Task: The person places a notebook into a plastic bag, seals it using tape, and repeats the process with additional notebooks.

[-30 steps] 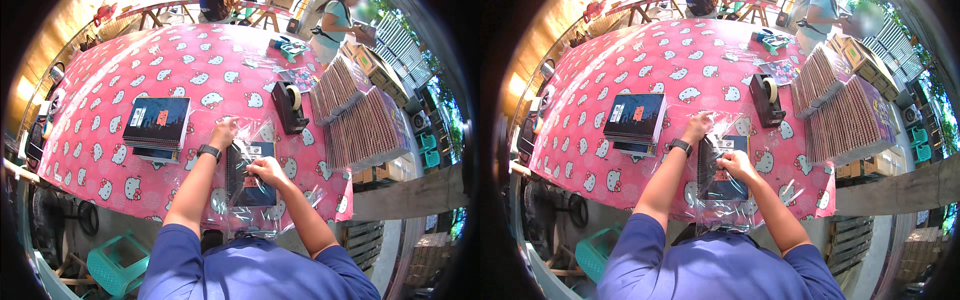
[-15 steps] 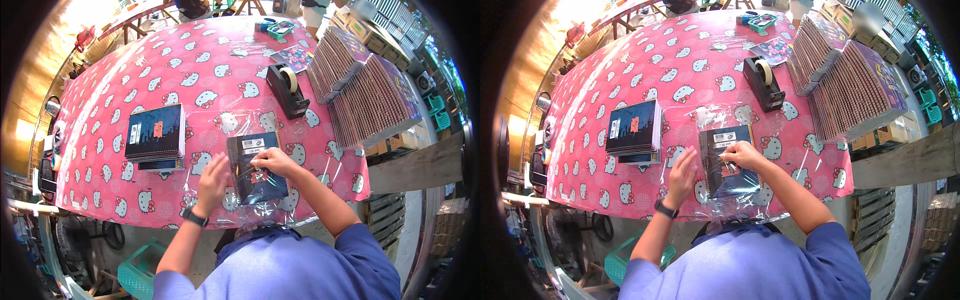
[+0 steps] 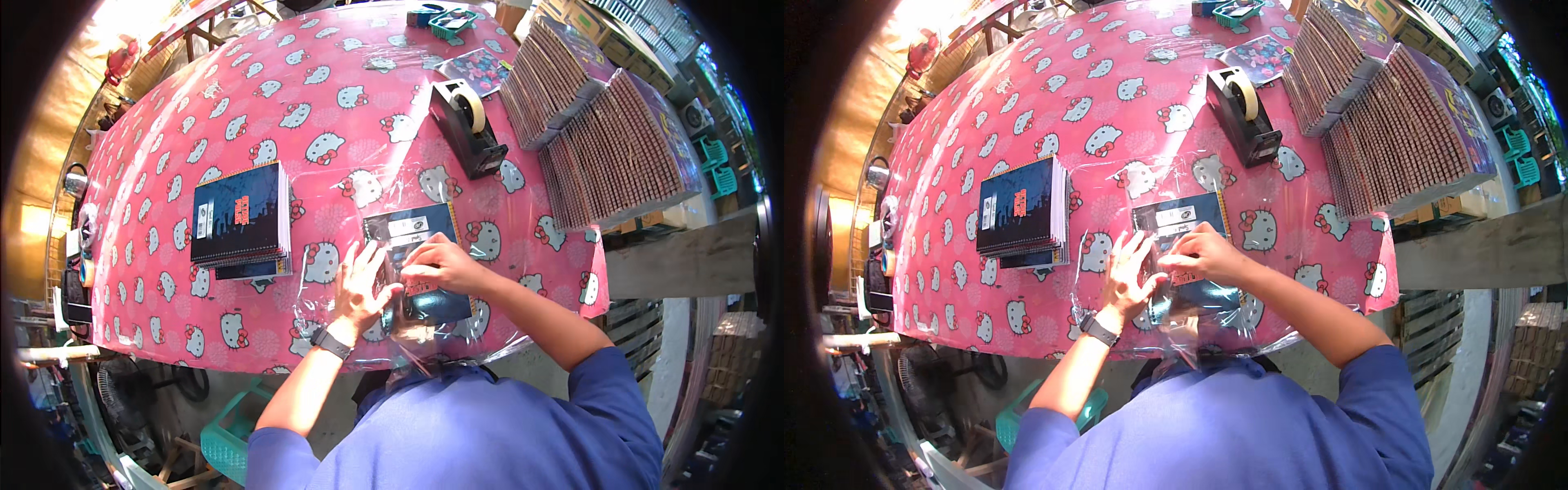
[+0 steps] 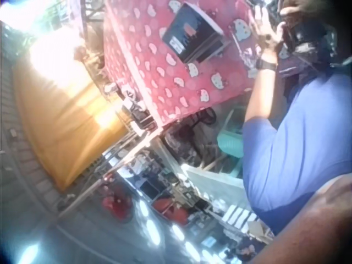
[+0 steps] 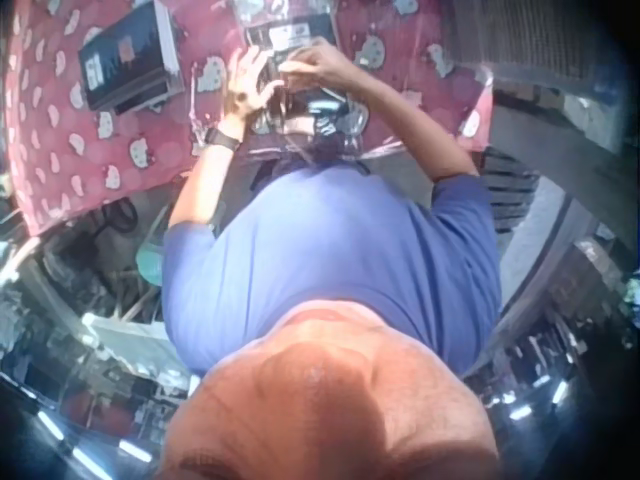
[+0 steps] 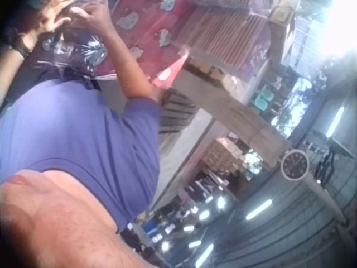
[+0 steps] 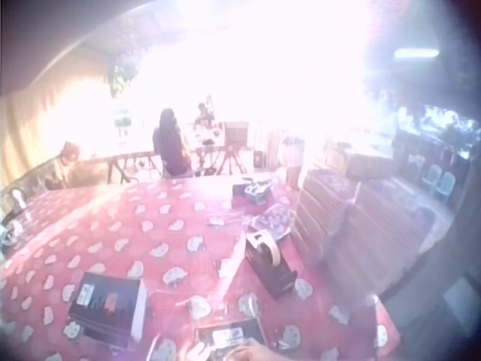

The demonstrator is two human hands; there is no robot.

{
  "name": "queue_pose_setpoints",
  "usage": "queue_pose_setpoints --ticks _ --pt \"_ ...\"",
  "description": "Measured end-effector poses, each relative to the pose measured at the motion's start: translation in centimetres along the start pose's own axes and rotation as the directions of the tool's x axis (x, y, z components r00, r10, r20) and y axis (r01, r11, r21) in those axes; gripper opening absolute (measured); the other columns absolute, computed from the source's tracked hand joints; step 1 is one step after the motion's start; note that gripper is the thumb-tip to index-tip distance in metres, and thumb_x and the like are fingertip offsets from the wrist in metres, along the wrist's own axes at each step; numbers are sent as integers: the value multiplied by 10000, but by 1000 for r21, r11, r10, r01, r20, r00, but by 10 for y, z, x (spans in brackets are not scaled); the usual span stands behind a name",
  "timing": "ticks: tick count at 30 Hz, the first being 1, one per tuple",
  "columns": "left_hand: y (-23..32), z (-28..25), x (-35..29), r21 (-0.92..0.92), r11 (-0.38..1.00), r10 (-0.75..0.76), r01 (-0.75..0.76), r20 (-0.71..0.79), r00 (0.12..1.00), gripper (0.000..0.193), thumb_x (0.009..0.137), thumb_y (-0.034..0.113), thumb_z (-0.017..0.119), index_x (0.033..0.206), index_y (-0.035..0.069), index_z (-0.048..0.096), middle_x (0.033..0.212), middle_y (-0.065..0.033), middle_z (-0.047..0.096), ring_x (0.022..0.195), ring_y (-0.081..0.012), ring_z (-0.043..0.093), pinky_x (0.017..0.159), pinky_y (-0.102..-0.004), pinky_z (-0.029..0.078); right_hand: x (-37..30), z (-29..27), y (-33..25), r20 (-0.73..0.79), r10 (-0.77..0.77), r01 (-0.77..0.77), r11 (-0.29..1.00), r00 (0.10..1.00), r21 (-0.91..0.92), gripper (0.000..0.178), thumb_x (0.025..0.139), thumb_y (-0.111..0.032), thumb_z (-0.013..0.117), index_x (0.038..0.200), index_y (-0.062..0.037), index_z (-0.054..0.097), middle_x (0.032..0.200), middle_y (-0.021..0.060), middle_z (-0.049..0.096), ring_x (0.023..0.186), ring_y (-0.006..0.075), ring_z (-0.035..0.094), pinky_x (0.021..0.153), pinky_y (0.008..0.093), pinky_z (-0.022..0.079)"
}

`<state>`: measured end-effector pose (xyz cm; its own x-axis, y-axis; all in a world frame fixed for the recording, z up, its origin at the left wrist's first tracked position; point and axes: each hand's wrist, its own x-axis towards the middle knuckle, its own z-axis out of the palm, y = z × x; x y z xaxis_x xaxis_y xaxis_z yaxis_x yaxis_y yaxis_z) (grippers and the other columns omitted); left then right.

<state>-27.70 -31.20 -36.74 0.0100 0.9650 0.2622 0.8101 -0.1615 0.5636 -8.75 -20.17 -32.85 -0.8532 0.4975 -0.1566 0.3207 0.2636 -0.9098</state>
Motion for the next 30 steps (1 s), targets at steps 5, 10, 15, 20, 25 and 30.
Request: queue_pose_setpoints --ticks 5,10,15,20,25,30 --pt "-9 0 -2 -338 923 -293 181 -316 902 338 712 -58 648 1020 69 595 844 -42 582 634 -104 523 535 -261 445 3 14 9 -155 -49 25 988 987 -155 161 794 -179 665 705 -44 654 894 59 651 900 208 530 901 341 341" --pt "-51 -51 -41 11 886 -374 464 -576 727 410 670 -128 512 1034 37 602 882 -97 614 836 -255 593 771 -356 482 6 3 8 -96 -142 141 990 985 -20 180 839 -147 643 806 29 622 819 109 639 736 185 657 725 329 504" --pt "3 -20 -7 38 999 -15 15 3 1000 413 802 101 614 1208 58 550 1266 -150 528 1235 -299 446 1026 -388 344 9 -4 0 69 54 -73 947 996 314 185 868 -92 597 950 74 600 848 134 633 703 145 645 593 278 544" --pt "-24 0 -14 154 985 56 -78 139 989 643 831 190 588 1389 64 294 1485 -155 193 1383 -327 140 1079 -522 178 -5 -12 16 221 -373 431 824 901 -368 332 733 -34 653 1065 -51 644 1238 108 551 1151 291 501 936 421 439" --pt "-28 9 -9 159 987 -26 -11 227 974 729 855 231 549 1441 66 148 1531 -119 17 1409 -334 -34 1119 -508 29 -16 -15 6 -25 42 -47 677 999 -735 1221 427 -586 796 1422 -120 264 1491 163 194 1395 370 84 1056 637 78" --pt "-22 15 -3 -122 990 101 -72 247 964 785 844 183 567 1466 125 92 1532 -111 45 1406 -344 -53 1116 -514 -17 -9 4 12 -75 -5 -50 700 997 -713 1204 442 -668 743 1432 -175 266 1510 171 127 1390 412 51 969 741 64"
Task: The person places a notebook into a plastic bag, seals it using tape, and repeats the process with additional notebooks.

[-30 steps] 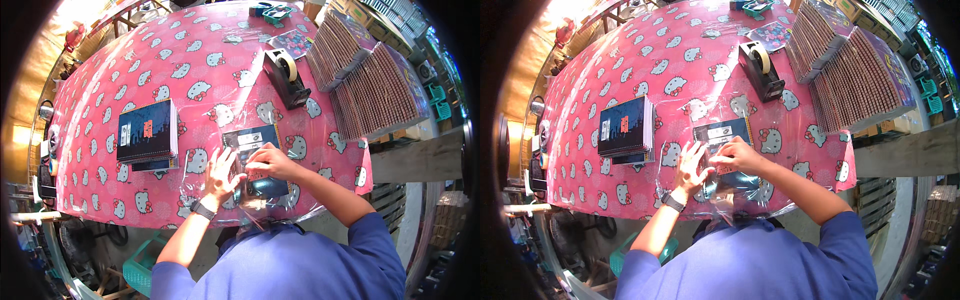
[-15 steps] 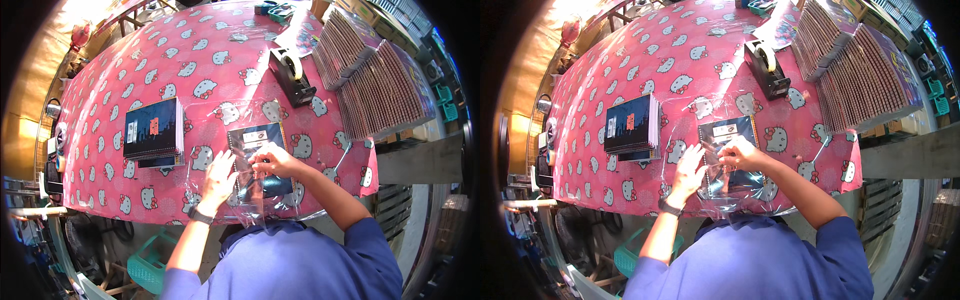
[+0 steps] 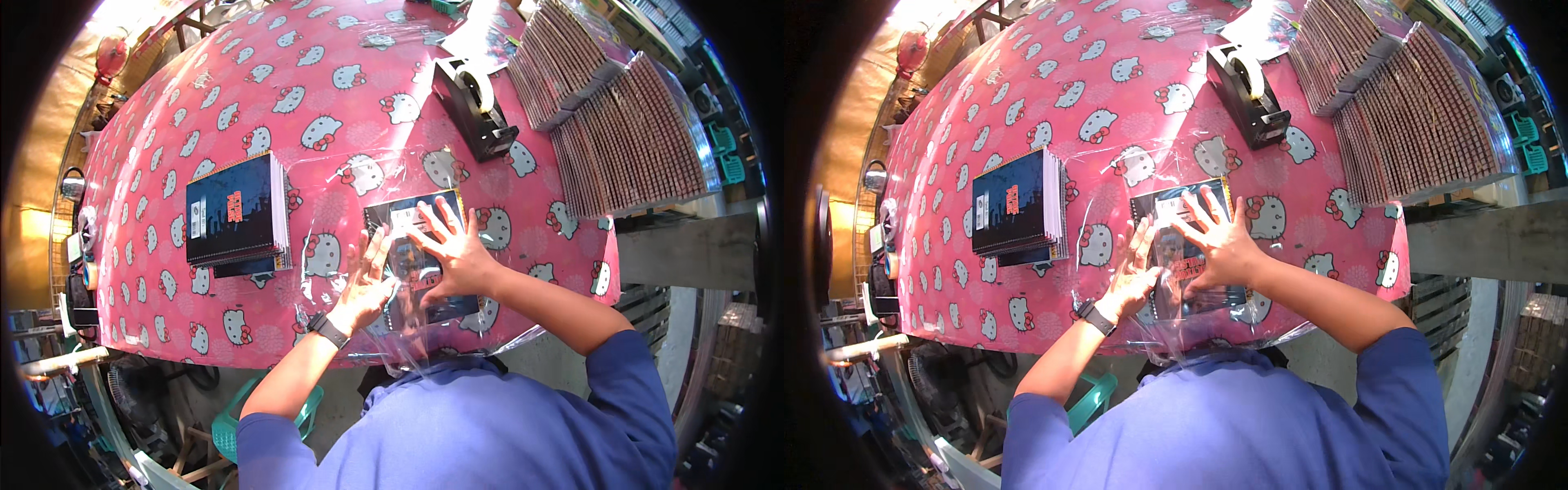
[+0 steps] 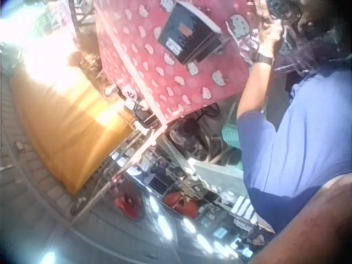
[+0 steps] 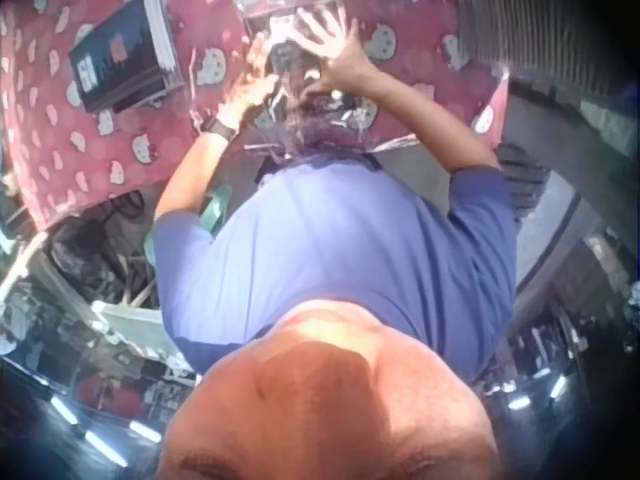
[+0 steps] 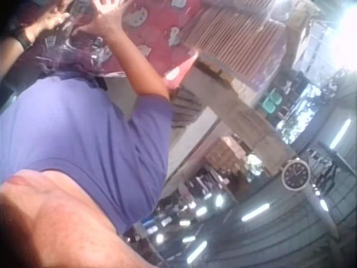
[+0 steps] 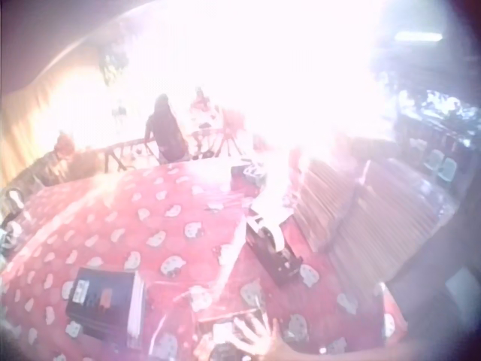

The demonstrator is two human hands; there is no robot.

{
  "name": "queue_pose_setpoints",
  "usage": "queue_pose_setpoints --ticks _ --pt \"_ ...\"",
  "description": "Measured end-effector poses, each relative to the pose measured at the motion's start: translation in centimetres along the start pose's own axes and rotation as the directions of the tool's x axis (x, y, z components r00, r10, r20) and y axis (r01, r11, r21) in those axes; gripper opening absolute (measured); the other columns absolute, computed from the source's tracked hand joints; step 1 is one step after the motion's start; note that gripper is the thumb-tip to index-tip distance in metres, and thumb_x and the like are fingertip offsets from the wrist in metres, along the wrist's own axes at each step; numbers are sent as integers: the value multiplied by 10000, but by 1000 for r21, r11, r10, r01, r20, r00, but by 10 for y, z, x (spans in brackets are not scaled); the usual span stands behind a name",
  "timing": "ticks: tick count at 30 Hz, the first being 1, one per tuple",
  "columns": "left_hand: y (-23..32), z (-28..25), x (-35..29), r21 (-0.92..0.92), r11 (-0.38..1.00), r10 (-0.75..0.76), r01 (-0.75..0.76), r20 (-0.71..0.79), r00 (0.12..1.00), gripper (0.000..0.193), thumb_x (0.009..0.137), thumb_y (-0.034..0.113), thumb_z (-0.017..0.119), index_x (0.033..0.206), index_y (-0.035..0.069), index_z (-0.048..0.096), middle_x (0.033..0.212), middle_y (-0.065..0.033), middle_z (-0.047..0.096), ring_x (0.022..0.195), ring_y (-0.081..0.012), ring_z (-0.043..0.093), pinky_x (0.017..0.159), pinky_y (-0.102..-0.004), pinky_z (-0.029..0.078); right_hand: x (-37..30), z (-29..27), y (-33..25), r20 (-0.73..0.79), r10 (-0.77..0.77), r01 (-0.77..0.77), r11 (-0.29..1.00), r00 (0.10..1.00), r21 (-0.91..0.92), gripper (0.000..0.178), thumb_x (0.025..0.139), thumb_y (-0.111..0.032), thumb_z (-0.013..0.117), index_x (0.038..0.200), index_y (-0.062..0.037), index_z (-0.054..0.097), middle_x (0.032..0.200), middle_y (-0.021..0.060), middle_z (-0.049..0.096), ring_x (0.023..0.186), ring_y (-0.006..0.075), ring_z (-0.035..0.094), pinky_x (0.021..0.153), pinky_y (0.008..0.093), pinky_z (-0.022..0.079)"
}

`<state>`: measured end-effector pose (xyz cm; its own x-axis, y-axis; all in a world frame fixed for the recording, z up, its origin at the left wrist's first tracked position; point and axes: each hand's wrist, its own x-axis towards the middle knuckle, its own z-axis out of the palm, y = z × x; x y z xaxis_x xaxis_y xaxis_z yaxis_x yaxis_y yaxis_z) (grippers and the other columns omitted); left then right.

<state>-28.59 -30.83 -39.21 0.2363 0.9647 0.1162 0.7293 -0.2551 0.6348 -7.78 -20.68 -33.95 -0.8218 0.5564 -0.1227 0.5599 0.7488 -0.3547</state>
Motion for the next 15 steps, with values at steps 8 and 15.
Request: queue_pose_setpoints --ticks 8,15 --pt "26 -9 22 379 922 -144 75 157 977 707 828 613 446 1409 223 348 1510 -41 205 1394 -390 -53 1058 -646 -3 13 7 -21 -3 153 -151 977 988 -152 1197 503 -740 663 1458 -188 198 1510 222 47 1380 446 40 942 758 65" --pt "33 -6 42 483 872 -140 77 95 986 785 722 690 516 1394 318 354 1515 6 195 1393 -397 8 1002 -728 37 -58 49 -33 -349 -561 628 770 751 111 222 758 -212 609 962 -128 640 960 8 615 970 160 577 993 504 307"
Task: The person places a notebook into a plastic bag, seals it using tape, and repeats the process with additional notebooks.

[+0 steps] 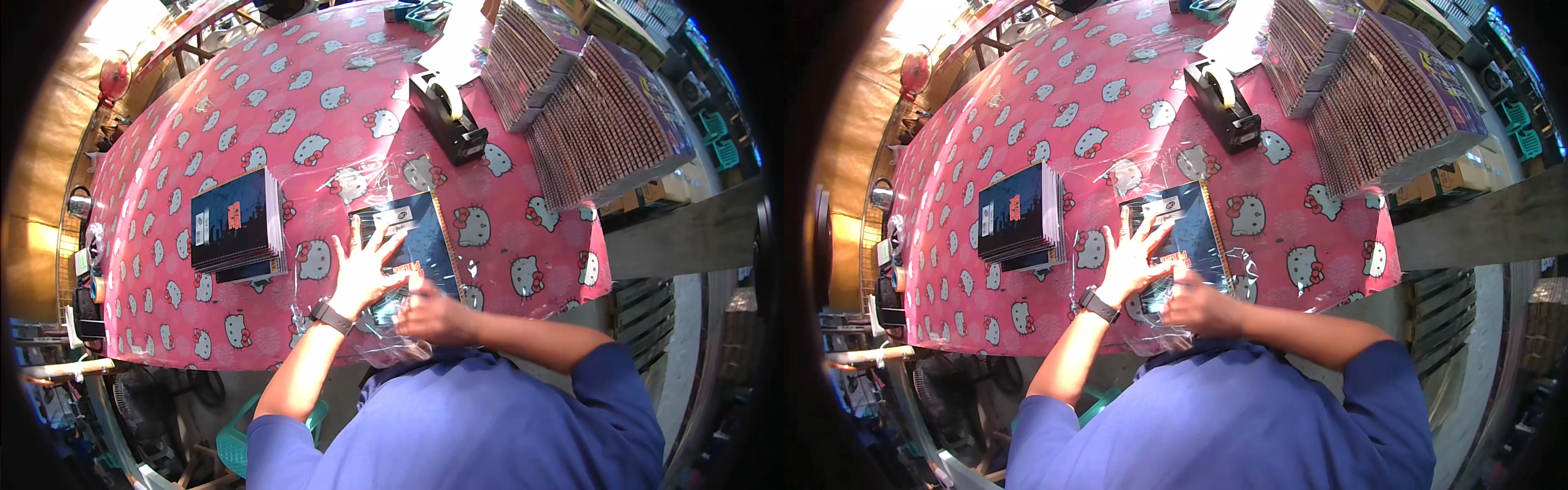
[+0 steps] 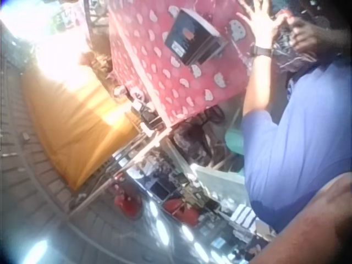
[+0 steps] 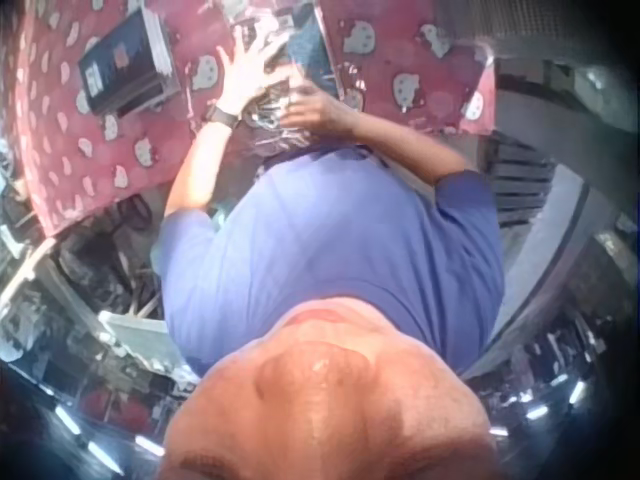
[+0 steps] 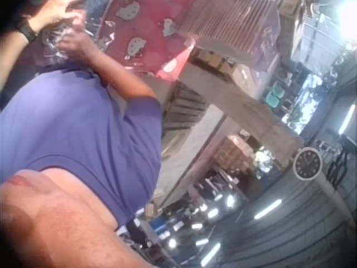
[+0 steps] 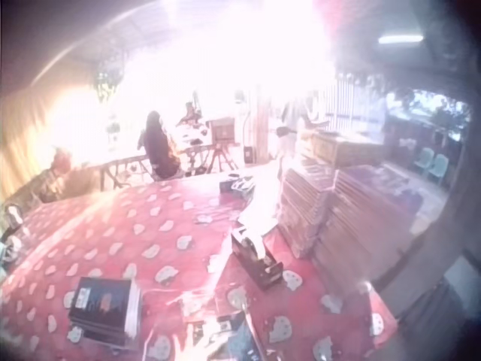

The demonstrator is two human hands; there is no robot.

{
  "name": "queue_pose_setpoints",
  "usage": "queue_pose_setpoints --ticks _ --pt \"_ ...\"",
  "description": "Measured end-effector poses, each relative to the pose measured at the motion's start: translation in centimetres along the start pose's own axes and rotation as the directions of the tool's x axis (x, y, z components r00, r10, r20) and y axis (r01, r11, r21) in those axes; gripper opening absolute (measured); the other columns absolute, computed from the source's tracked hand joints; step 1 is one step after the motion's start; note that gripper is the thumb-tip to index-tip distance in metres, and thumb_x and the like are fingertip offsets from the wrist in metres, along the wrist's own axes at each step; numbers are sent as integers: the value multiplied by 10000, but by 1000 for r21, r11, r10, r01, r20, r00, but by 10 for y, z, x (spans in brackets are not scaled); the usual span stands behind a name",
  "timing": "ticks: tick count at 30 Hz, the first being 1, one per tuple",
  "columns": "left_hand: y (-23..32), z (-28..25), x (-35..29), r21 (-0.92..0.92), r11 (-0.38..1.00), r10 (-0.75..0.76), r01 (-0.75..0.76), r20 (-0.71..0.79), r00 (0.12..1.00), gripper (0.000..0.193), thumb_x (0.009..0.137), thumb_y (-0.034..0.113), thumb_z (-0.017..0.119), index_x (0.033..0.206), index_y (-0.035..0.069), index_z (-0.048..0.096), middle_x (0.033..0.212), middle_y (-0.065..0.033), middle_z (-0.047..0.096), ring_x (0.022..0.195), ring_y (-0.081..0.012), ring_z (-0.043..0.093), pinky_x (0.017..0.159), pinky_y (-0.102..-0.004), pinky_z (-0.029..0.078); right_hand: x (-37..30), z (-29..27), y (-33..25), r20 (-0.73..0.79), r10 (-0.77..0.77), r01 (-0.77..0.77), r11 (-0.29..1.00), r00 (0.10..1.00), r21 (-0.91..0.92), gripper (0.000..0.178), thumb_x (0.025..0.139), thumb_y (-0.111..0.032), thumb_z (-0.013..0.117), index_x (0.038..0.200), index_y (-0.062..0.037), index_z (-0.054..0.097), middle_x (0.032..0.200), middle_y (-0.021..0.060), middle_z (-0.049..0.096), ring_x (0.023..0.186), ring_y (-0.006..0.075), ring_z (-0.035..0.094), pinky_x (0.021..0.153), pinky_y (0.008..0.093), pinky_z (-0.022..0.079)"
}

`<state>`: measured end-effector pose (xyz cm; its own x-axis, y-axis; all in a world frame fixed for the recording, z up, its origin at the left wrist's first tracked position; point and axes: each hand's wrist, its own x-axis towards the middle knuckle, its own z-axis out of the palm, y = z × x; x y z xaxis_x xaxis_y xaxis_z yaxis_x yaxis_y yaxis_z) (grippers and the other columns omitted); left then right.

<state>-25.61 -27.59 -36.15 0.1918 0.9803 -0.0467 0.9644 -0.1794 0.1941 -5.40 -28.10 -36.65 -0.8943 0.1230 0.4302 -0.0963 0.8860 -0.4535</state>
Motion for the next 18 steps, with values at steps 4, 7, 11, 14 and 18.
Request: queue_pose_setpoints --ticks 4,7,11,14,18 --pt "2 -12 -4 -72 996 -53 58 80 995 806 702 714 515 1397 345 342 1515 21 196 1399 -372 6 1003 -726 41 -17 -60 3 113 240 -250 965 964 81 113 731 -115 620 835 -123 664 708 -1 597 804 182 588 883 390 419" --pt "-7 -9 -14 -73 992 -100 108 105 989 812 696 723 512 1394 343 348 1510 25 212 1400 -369 0 1006 -724 39 24 -120 87 -462 640 -529 768 614 360 121 805 -113 584 860 -43 667 820 110 652 822 264 598 738 377 469" --pt "9 -11 8 -133 991 -15 25 73 997 839 650 717 575 1375 339 387 1507 32 217 1402 -361 8 1006 -723 39 -13 -154 246 -754 641 -904 392 139 167 406 800 -155 654 1156 -14 520 903 124 665 816 258 637 726 339 486" --pt "7 -13 2 -141 989 -35 46 78 996 819 664 718 557 1375 355 379 1510 32 210 1403 -359 2 1009 -720 34 8 -155 267 -418 892 -708 406 171 577 409 768 -113 691 1115 24 522 881 130 661 718 207 655 669 302 492" --pt "-5 -9 -8 -112 990 -81 90 84 993 802 683 724 525 1378 354 373 1512 40 203 1400 -371 4 1005 -725 40 29 -149 223 -569 771 -376 637 287 673 333 746 -49 710 1009 38 526 801 108 656 675 160 647 614 260 485"
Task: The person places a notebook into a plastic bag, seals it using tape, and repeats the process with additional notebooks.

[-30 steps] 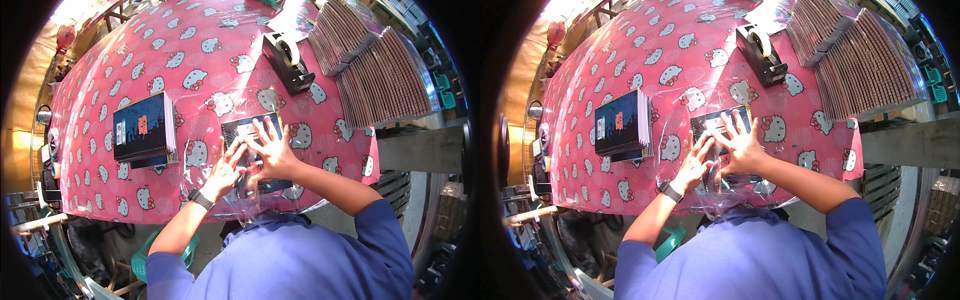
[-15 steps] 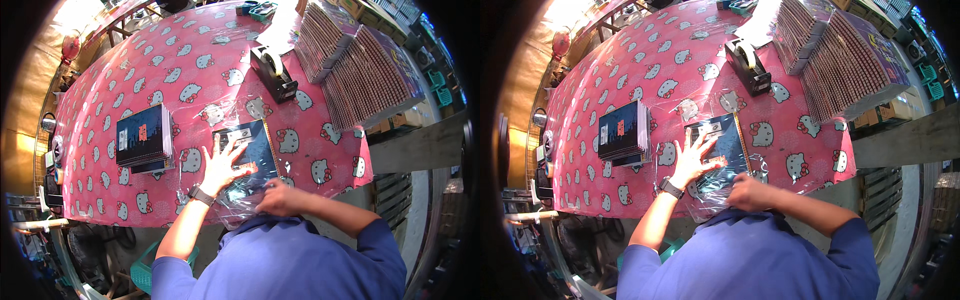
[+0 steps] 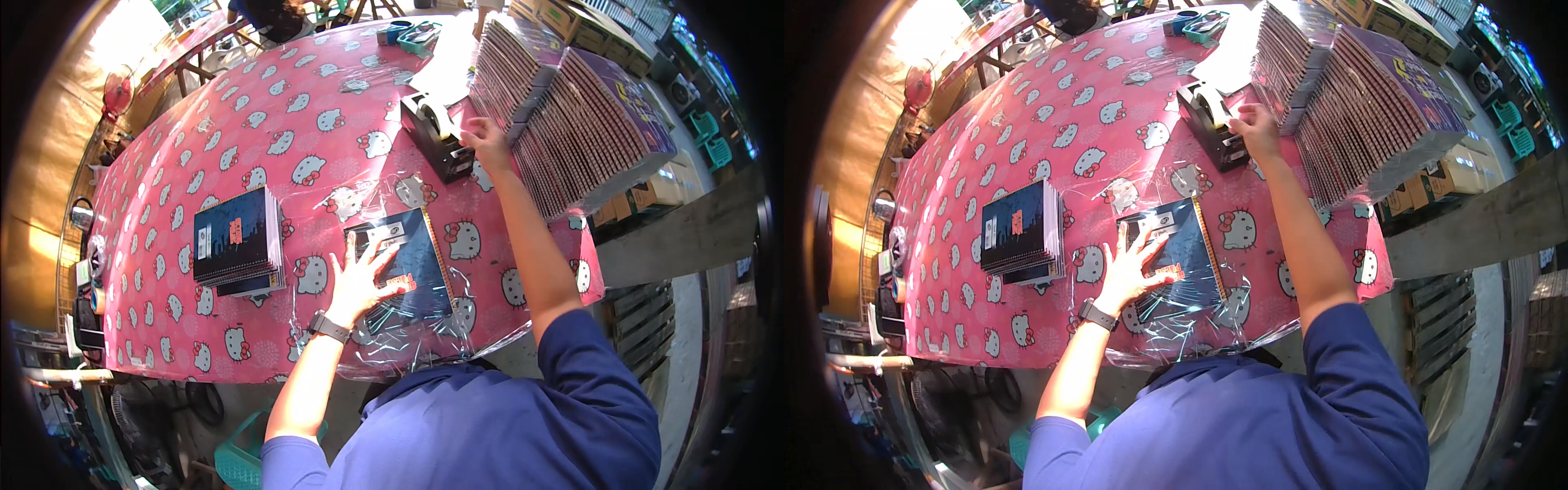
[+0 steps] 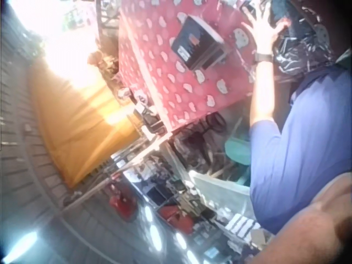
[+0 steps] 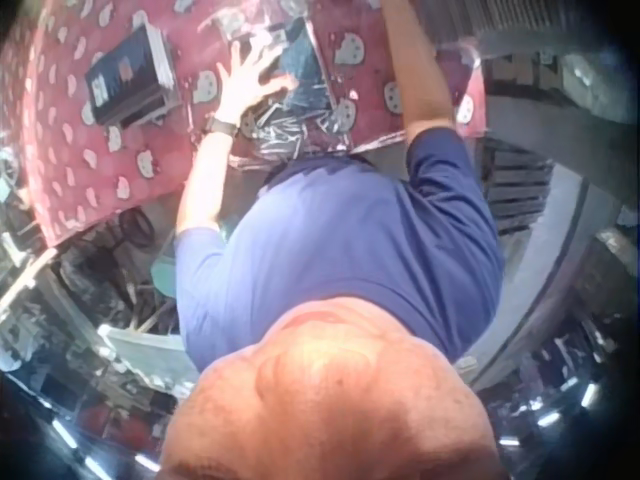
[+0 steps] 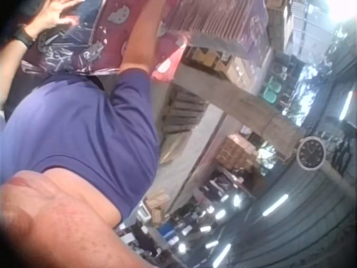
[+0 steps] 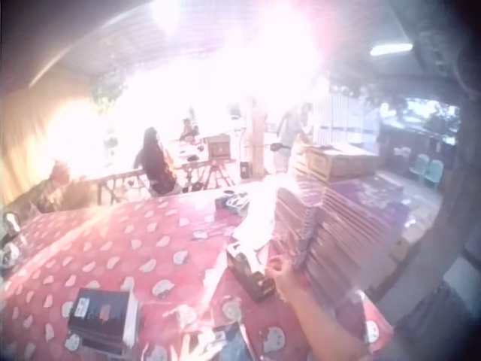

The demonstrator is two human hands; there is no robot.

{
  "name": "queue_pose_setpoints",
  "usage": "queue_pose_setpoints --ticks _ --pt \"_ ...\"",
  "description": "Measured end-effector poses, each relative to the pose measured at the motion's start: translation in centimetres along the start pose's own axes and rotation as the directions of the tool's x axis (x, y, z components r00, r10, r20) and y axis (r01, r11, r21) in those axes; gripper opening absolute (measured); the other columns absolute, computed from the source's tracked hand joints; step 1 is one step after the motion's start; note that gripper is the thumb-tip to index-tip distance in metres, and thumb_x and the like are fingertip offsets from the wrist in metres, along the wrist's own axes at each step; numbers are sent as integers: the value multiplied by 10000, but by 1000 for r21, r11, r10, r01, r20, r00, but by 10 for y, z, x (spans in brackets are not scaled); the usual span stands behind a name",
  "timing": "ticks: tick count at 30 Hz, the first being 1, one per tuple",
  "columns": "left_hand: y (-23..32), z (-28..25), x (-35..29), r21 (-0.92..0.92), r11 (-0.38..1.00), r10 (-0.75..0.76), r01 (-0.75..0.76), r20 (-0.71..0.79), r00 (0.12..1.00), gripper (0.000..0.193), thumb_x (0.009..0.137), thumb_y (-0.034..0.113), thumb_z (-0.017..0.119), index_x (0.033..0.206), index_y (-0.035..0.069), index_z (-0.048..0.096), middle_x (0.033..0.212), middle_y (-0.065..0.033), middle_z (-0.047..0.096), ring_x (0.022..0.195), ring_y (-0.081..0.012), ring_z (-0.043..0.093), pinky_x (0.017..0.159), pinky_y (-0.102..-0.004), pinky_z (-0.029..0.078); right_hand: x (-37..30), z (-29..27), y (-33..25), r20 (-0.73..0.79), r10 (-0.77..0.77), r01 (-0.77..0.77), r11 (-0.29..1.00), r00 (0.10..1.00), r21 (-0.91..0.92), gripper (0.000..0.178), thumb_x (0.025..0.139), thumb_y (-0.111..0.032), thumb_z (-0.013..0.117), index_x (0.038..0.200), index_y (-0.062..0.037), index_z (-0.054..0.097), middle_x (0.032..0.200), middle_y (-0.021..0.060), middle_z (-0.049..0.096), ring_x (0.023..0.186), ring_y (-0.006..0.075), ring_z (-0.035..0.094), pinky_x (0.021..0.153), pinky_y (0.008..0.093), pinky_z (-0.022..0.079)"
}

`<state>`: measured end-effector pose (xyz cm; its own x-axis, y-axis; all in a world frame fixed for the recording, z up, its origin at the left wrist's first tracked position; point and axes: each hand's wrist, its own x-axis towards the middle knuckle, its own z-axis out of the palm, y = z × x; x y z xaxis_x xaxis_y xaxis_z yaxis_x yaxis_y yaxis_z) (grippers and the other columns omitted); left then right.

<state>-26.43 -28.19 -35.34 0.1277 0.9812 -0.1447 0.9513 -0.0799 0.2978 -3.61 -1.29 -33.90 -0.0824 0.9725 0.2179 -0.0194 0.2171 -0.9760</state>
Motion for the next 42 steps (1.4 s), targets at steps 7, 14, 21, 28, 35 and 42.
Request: queue_pose_setpoints --ticks 7,14,21,28,35,42 --pt "11 -3 6 -14 999 38 -37 24 999 802 693 732 506 1384 353 361 1512 40 199 1400 -368 -8 992 -739 33 -27 -45 42 -17 185 -182 940 983 -289 269 699 -41 738 881 -24 540 769 95 640 628 178 633 581 294 484" --pt "0 -1 1 -98 995 -21 22 8 1000 832 650 721 568 1372 352 382 1499 42 236 1400 -361 13 987 -747 26 -93 21 -66 411 403 -337 914 818 -228 307 647 -110 790 801 -14 542 746 99 650 670 183 654 570 321 481" --pt "8 -2 11 -126 992 13 -23 -77 997 871 564 652 705 1324 303 461 1480 39 263 1396 -360 56 993 -739 75 -171 86 -76 337 527 241 244 780 -939 583 592 -535 777 891 -45 674 912 127 679 889 275 656 734 374 523" --pt "3 38 -42 -757 646 -422 -93 -456 784 651 837 294 634 1341 -12 358 1300 -242 458 1221 -351 426 1046 -424 300 -200 -6 -62 322 548 -19 527 772 -850 743 636 -494 774 1163 -23 542 975 152 662 940 257 637 794 360 492" --pt "-10 -18 -80 -973 -100 -175 -207 -188 966 575 782 -4 462 1352 5 386 1276 -163 500 1036 -248 571 941 -340 453 -206 -15 -99 519 582 -529 806 626 -265 683 783 -8 574 1403 -23 288 1110 138 603 1011 231 586 882 327 465" --pt "-9 -37 16 -921 137 -123 -365 -382 916 763 598 65 824 1239 9 415 1198 -103 511 1036 -206 552 903 -342 470 -151 29 -64 402 -101 80 994 910 69 789 710 23 679 1378 -20 260 1309 112 422 1239 208 388 1030 319 327"
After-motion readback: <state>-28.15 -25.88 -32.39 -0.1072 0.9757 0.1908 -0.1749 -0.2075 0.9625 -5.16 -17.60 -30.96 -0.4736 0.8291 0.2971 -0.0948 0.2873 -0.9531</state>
